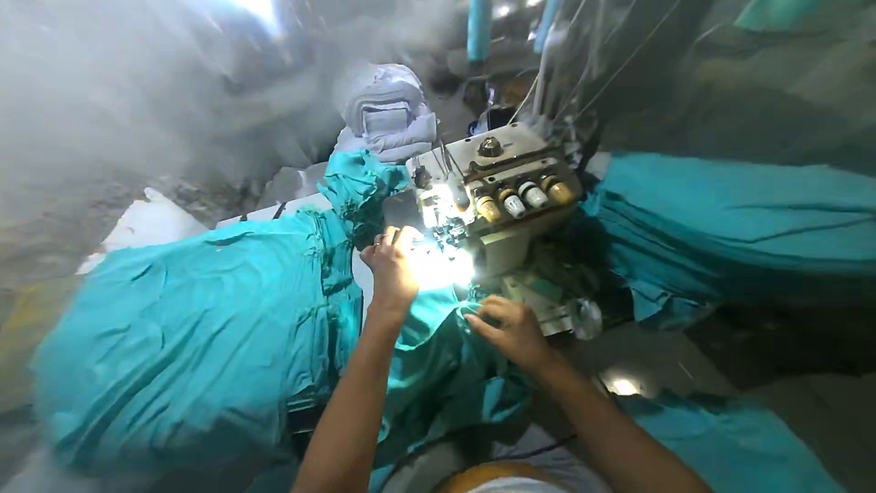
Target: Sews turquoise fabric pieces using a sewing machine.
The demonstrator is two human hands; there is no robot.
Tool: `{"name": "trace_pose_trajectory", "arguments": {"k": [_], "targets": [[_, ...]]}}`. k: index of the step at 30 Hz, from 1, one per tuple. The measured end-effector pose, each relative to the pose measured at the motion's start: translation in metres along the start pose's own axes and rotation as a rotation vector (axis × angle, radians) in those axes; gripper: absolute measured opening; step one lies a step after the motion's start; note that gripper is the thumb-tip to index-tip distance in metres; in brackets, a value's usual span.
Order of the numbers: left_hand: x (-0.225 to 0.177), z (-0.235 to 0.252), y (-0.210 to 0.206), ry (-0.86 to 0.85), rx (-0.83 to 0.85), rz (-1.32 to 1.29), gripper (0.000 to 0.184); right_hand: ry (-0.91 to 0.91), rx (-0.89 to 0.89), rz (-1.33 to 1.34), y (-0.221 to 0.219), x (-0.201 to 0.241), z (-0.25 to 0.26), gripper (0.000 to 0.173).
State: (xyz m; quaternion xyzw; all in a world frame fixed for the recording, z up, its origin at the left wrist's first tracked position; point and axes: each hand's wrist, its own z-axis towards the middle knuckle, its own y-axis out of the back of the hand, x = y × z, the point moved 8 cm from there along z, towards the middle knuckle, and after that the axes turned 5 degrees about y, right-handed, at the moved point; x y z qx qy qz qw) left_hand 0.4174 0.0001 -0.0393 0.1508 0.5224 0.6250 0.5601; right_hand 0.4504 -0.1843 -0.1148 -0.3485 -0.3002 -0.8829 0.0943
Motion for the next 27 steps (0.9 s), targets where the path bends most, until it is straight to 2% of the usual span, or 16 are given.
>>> {"name": "trace_pose_trajectory", "arguments": {"k": [2,4,8,14,17,19,21,23,25,27], "targets": [[-0.012,-0.019,0.003,-0.091,-0.113,0.083,0.016,0.013,0.013,-0.001,0.002,-0.005,-0.009,0.021],[-0.027,-0.045,0.000,-0.149,-0.152,0.142,0.015,0.028,0.028,-0.005,0.011,-0.011,-0.022,0.020],[-0.050,-0.085,-0.016,-0.172,-0.260,0.075,0.018,-0.021,0.016,0.066,0.035,-0.022,-0.039,0.020],[-0.057,-0.079,-0.034,-0.148,-0.361,0.141,0.031,-0.038,-0.184,0.217,0.048,-0.018,-0.033,0.018],[-0.057,-0.069,-0.030,-0.088,-0.219,0.180,0.027,-0.028,-0.173,0.223,0.043,-0.005,-0.030,0.020],[-0.047,-0.054,-0.028,0.008,0.000,0.146,0.031,-0.021,-0.158,0.210,0.036,0.003,-0.023,0.023],[-0.025,-0.032,-0.026,0.183,0.279,0.045,0.043,-0.064,-0.137,0.203,0.029,0.006,-0.010,0.024],[-0.005,-0.008,-0.026,0.186,0.345,-0.099,0.044,-0.153,-0.108,0.198,0.023,0.006,0.007,0.024],[0.011,0.009,-0.024,0.116,0.227,-0.153,0.043,-0.284,-0.064,0.195,0.019,0.001,0.023,0.021],[0.027,0.007,-0.009,0.127,-0.069,-0.200,0.047,-0.427,-0.015,0.226,0.016,-0.003,0.036,0.018]]}}
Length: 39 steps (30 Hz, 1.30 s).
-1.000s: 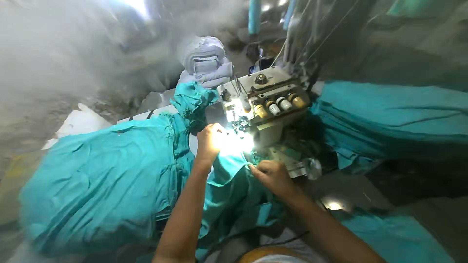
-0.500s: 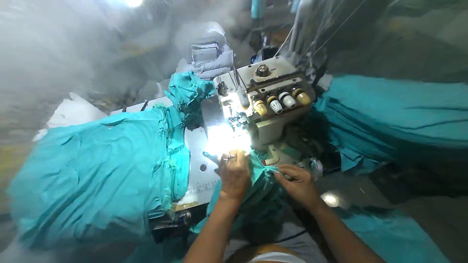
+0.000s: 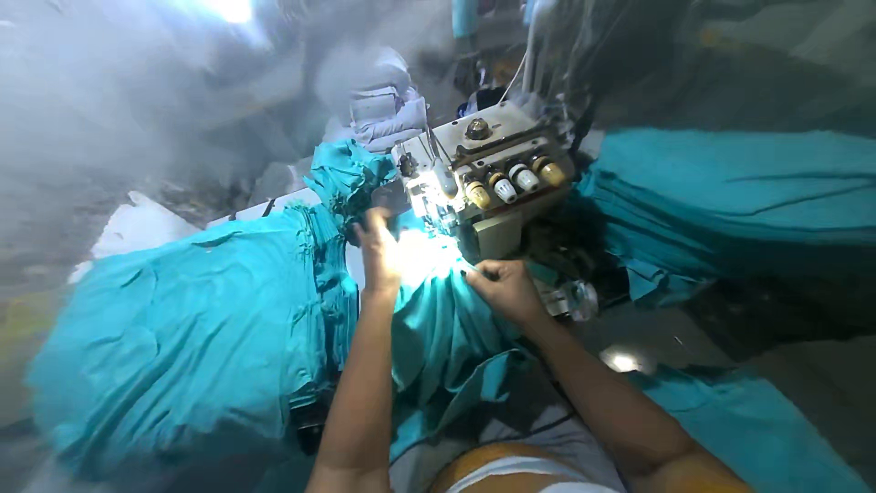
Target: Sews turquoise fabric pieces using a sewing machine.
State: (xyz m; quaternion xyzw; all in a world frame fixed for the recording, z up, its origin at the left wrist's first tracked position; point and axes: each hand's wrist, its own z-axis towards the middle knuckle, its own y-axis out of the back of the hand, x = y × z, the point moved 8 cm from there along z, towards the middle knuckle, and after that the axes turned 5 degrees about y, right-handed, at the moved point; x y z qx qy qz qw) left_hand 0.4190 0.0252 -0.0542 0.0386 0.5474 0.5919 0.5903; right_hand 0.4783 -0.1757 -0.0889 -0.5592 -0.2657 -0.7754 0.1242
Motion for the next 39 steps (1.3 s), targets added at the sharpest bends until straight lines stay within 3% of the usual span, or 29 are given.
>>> {"name": "trace_pose_trajectory", "arguments": {"k": [1,2,3,5,7,8,10,13,15,16,18,22,24,27,30,35,37,39], "targets": [[0.007,-0.009,0.009,0.059,-0.101,-0.045,0.051,-0.046,0.010,0.004,-0.001,-0.001,0.005,0.018],[0.012,-0.026,0.011,0.165,-0.098,-0.122,0.058,-0.081,0.026,0.008,-0.001,-0.002,0.010,0.018],[0.014,-0.055,0.006,0.292,0.014,-0.217,0.064,-0.106,0.051,0.008,-0.001,-0.003,0.013,0.018],[0.009,-0.141,-0.014,0.500,0.427,-0.356,0.060,-0.123,0.120,0.014,0.003,-0.005,0.015,0.019],[0.017,-0.217,-0.015,0.524,0.851,-0.412,0.033,-0.158,0.219,0.042,0.013,-0.009,0.011,0.017],[0.028,-0.237,0.005,0.505,0.961,-0.387,0.026,-0.171,0.267,0.057,0.019,-0.010,0.007,0.017],[0.059,-0.232,0.088,0.475,0.874,-0.215,0.029,-0.170,0.373,0.114,0.030,-0.014,-0.002,0.015],[0.107,-0.159,0.226,0.218,0.615,0.106,0.038,-0.184,0.577,0.268,0.019,-0.011,-0.027,0.008],[0.144,-0.101,0.275,0.065,0.413,0.446,0.038,-0.163,0.688,0.264,0.000,-0.011,-0.041,0.008],[0.138,-0.077,0.275,0.112,0.307,0.581,0.042,-0.131,0.694,0.206,-0.010,-0.013,-0.042,0.010],[0.075,-0.047,0.221,0.194,0.172,0.660,0.046,-0.031,0.588,0.073,-0.022,-0.017,-0.031,0.023],[-0.046,-0.053,0.051,-0.389,0.205,0.100,0.023,0.128,0.268,0.146,-0.028,-0.012,-0.009,0.024],[-0.066,-0.061,0.007,-0.374,0.190,-0.015,0.022,0.104,0.241,0.209,-0.026,-0.006,-0.015,0.021],[-0.052,-0.059,-0.012,-0.316,0.095,-0.023,0.025,0.007,0.330,0.258,-0.027,-0.018,-0.040,0.022],[-0.053,-0.060,-0.013,-0.332,0.101,0.029,0.032,-0.008,0.389,0.179,-0.028,-0.035,-0.062,0.029],[-0.068,-0.083,-0.013,-0.272,0.187,0.363,0.043,0.025,0.346,0.115,-0.024,-0.031,-0.080,0.029],[-0.072,-0.117,-0.011,-0.329,0.027,0.184,0.041,-0.033,0.365,0.091,-0.027,-0.034,-0.099,0.023],[-0.058,-0.161,-0.021,-0.207,0.018,-0.147,0.039,-0.095,0.428,0.061,-0.030,-0.039,-0.125,0.019]]}}
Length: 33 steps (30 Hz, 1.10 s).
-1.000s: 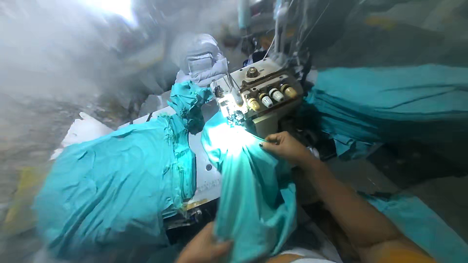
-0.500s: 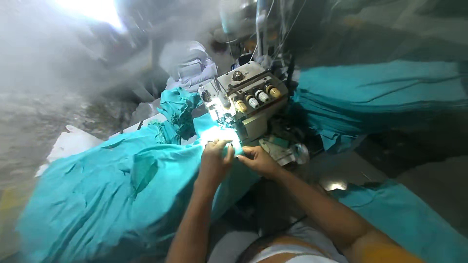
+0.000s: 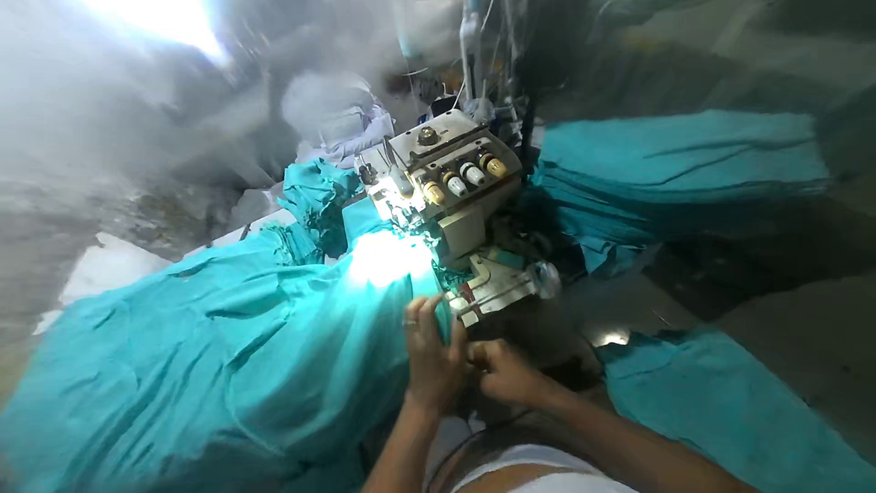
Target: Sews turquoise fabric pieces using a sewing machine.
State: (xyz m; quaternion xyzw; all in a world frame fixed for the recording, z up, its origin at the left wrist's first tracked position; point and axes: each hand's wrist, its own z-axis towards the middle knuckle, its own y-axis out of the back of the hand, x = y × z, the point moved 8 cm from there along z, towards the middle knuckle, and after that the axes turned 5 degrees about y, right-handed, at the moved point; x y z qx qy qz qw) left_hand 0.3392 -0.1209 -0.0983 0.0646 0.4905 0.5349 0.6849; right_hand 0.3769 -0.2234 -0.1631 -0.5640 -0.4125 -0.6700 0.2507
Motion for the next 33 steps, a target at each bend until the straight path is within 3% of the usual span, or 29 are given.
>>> {"name": "trace_pose_trajectory", "arguments": {"k": [3,5,7,10,13,15,19,27,31,33], "targets": [[0.043,-0.077,-0.038,0.628,0.217,-0.515,0.046,0.091,-0.040,-0.109,-0.014,-0.022,-0.028,0.016],[0.061,-0.114,-0.045,0.801,0.332,-0.600,0.030,0.085,-0.070,-0.161,-0.014,-0.038,-0.040,0.019],[0.064,-0.128,-0.027,0.690,0.303,-0.511,0.018,0.054,-0.136,-0.181,-0.007,-0.045,-0.050,0.019],[0.025,-0.123,0.034,0.105,-0.058,-0.321,0.013,-0.030,-0.220,-0.098,0.002,-0.033,-0.067,0.020],[-0.026,-0.122,0.063,-0.364,-0.203,-0.127,0.011,-0.072,-0.221,0.165,0.001,-0.001,-0.085,0.047],[-0.033,-0.132,0.046,-0.526,-0.147,-0.064,0.003,-0.112,-0.182,0.274,-0.004,0.005,-0.093,0.061],[-0.023,-0.145,0.012,-0.588,-0.027,-0.074,0.013,-0.137,-0.208,0.310,-0.003,-0.006,-0.101,0.020],[-0.026,-0.150,0.001,-0.580,0.016,-0.055,0.016,-0.149,-0.209,0.384,-0.001,0.000,-0.105,0.023],[-0.025,-0.140,0.010,-0.513,-0.005,-0.119,0.039,-0.069,-0.197,0.329,0.003,0.018,-0.102,0.020],[-0.014,-0.131,0.021,-0.476,-0.086,-0.147,0.038,0.007,-0.157,0.310,0.005,0.032,-0.103,0.021]]}}
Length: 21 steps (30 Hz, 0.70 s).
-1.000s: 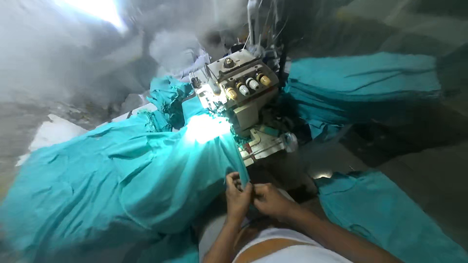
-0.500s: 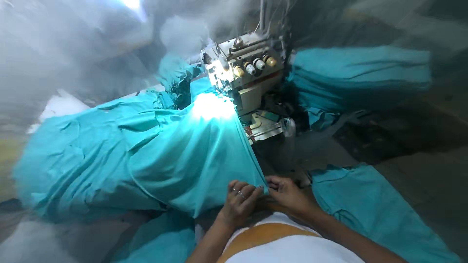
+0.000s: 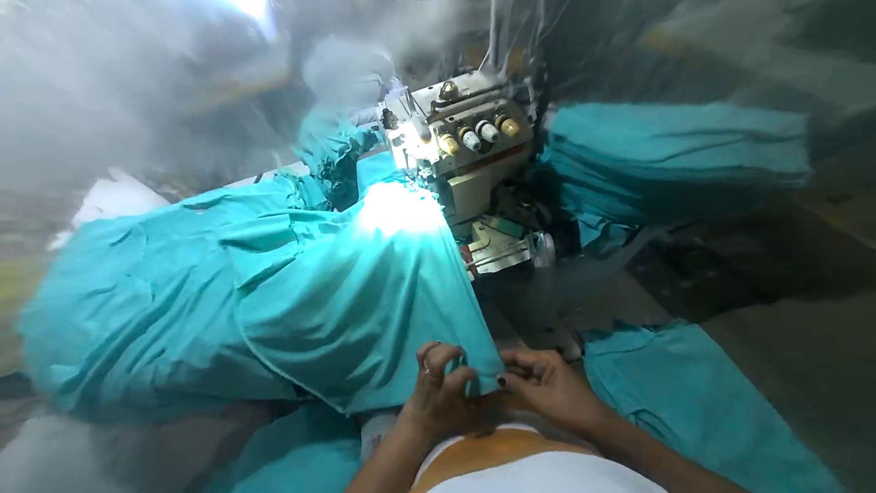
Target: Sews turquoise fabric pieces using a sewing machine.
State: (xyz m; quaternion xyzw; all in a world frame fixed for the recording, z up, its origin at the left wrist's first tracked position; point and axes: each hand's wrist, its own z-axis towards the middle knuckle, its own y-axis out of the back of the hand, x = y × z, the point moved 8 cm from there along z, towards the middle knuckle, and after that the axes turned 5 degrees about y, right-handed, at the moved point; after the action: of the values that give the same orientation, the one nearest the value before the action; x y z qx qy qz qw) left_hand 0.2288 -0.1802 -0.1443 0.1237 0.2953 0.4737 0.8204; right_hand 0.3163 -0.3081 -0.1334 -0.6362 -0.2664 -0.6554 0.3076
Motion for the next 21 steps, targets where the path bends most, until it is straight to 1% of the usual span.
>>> {"name": "trace_pose_trajectory", "arguments": {"k": [2,3,4,6,8,11,16,19,21], "targets": [[0.019,0.002,0.013,0.009,-0.113,0.081,0.024,-0.001,-0.002,0.045,0.000,0.002,0.005,0.026],[0.028,0.004,0.016,0.011,-0.142,0.132,0.016,-0.023,-0.020,0.059,0.001,-0.002,0.010,0.031],[0.036,0.006,0.018,-0.001,-0.146,0.171,0.012,-0.043,-0.038,0.055,0.001,-0.006,0.017,0.037],[0.050,0.012,0.013,-0.046,-0.091,0.238,0.018,-0.023,-0.060,0.037,0.000,-0.011,0.033,0.046],[0.060,0.022,0.009,-0.101,-0.041,0.291,0.026,0.057,-0.083,-0.006,-0.001,-0.007,0.048,0.049],[0.077,0.040,0.009,-0.150,0.008,0.373,0.029,0.128,-0.115,-0.106,-0.003,-0.009,0.076,0.052],[0.097,0.073,0.013,-0.241,0.146,0.465,0.031,0.251,-0.144,-0.203,-0.001,-0.011,0.119,0.052],[0.098,0.097,0.016,-0.306,0.249,0.529,0.032,0.301,-0.178,-0.181,0.001,-0.003,0.142,0.049],[0.097,0.115,0.018,-0.314,0.342,0.534,0.037,0.330,-0.194,-0.145,0.003,0.002,0.157,0.047]]}}
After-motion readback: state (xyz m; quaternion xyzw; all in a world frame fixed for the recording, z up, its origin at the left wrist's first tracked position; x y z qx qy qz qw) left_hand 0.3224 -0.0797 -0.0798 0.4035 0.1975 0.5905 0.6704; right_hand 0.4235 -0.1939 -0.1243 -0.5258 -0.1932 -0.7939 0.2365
